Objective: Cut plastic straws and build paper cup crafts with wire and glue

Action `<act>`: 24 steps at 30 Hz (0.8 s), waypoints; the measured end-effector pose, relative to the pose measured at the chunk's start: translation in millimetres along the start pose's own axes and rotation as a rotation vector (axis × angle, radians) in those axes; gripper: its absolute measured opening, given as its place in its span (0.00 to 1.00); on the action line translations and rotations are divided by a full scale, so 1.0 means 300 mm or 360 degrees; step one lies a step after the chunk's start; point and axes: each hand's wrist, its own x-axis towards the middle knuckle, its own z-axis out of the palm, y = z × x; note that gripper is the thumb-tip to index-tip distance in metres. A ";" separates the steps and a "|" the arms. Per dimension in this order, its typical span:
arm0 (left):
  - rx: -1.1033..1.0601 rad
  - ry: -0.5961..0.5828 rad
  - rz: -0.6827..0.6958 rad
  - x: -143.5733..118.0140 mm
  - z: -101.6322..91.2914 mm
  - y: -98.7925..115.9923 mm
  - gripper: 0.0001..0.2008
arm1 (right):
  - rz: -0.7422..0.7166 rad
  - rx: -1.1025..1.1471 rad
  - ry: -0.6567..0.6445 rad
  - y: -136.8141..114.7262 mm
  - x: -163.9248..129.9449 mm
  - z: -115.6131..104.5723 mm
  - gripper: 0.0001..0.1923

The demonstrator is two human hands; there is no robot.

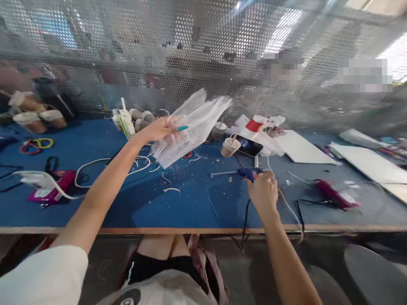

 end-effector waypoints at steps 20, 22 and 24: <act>-0.0089 -0.0604 0.0278 -0.044 0.012 0.044 0.25 | -0.0034 0.0250 0.0239 -0.183 -0.086 -0.036 0.30; -0.0033 -0.0585 0.0305 -0.049 0.016 0.057 0.25 | -0.0069 0.0332 0.0263 -0.198 -0.070 -0.025 0.32; 0.0136 -0.0481 0.0311 -0.055 0.018 0.068 0.25 | 0.0075 0.0349 0.0234 -0.190 -0.041 0.004 0.34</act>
